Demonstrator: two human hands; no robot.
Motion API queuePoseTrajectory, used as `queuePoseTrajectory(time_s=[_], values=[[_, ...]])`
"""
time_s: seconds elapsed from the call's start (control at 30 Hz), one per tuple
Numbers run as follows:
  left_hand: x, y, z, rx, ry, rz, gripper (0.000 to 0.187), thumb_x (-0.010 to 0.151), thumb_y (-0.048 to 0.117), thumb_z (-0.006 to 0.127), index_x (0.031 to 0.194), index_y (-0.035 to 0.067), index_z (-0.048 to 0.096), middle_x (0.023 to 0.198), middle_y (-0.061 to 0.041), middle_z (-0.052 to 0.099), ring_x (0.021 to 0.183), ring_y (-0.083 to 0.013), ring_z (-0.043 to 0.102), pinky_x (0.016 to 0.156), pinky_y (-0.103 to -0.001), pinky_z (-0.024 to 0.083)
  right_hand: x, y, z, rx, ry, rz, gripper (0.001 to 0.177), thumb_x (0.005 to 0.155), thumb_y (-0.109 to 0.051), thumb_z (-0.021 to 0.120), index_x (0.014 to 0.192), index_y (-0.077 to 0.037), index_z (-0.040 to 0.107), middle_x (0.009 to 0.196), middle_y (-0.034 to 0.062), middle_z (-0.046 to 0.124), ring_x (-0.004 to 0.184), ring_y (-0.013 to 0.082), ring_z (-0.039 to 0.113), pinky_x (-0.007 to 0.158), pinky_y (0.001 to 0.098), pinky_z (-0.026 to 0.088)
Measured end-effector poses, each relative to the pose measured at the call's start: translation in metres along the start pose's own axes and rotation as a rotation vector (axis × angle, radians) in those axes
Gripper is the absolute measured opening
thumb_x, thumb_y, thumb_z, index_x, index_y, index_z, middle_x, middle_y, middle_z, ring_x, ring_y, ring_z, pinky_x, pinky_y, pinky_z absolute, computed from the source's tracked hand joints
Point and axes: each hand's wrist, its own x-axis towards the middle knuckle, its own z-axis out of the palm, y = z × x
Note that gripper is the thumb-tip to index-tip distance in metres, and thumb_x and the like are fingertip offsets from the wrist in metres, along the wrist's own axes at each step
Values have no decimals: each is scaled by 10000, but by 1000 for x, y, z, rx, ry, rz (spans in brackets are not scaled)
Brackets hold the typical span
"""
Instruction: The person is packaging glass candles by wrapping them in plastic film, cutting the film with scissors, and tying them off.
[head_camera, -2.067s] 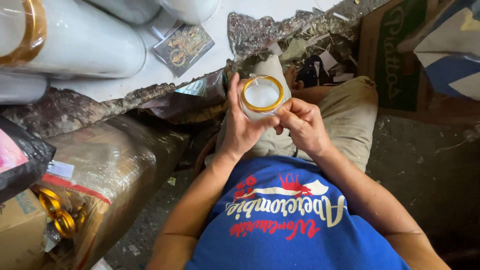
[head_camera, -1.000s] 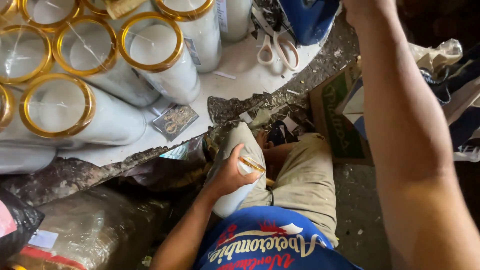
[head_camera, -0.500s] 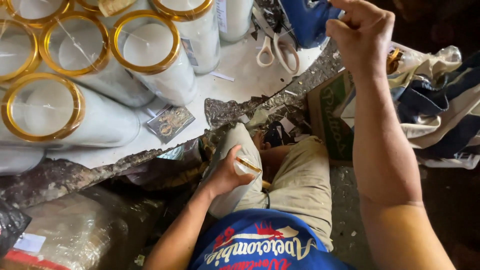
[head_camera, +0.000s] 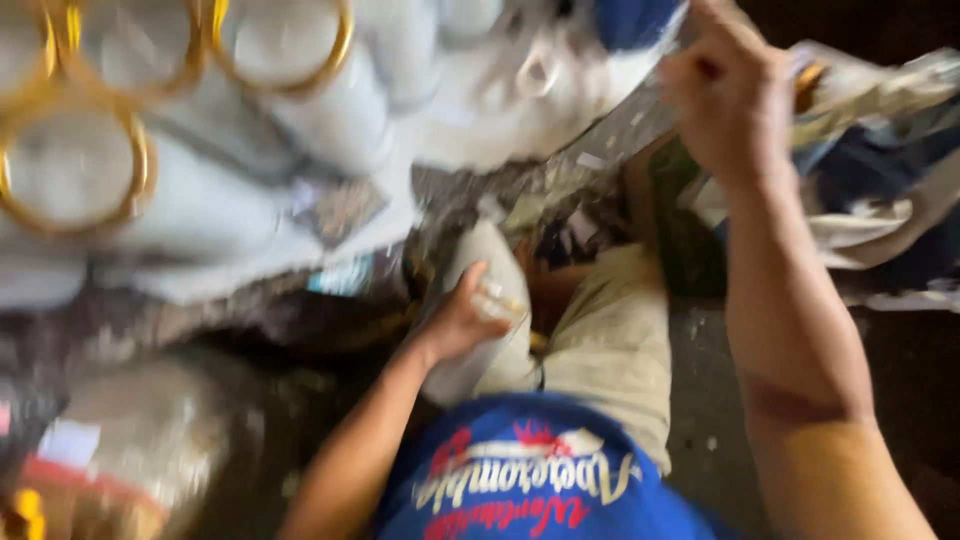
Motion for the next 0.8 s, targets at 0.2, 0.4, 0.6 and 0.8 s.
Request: queuePoseTrajectory(time_s=[0.2,0.4,0.6,0.8], values=[[-35,76,-4,287,37,-167,1112,611,474,735,1576,142,290,1338,-129,659,1175,-336,655,937,-351,482,-93,-122,2,1002,-233,329,623,972,-273,661,1517,-15,505,933,68,610,757,142,580,762,295,525],[-40,96,-4,415,-65,-239,1154,695,590,793,1597,174,204,1373,-213,635,1304,-342,610,1105,-456,496,-164,-175,45,1068,-403,710,314,918,94,627,1224,33,593,798,115,704,675,178,663,655,305,558],[-43,98,-4,440,-56,-167,1144,734,608,778,1579,114,186,1328,-278,634,1279,-410,615,1091,-510,492,-188,-160,66,789,-498,622,239,886,-44,770,1076,-13,628,744,103,734,615,191,664,566,307,519],[-47,98,5,512,-71,-142,1117,770,567,754,1578,90,148,1299,-294,633,1253,-434,633,1065,-522,504,-175,-172,78,473,-602,786,279,849,-284,840,923,-71,676,615,48,693,556,196,685,553,316,539]])
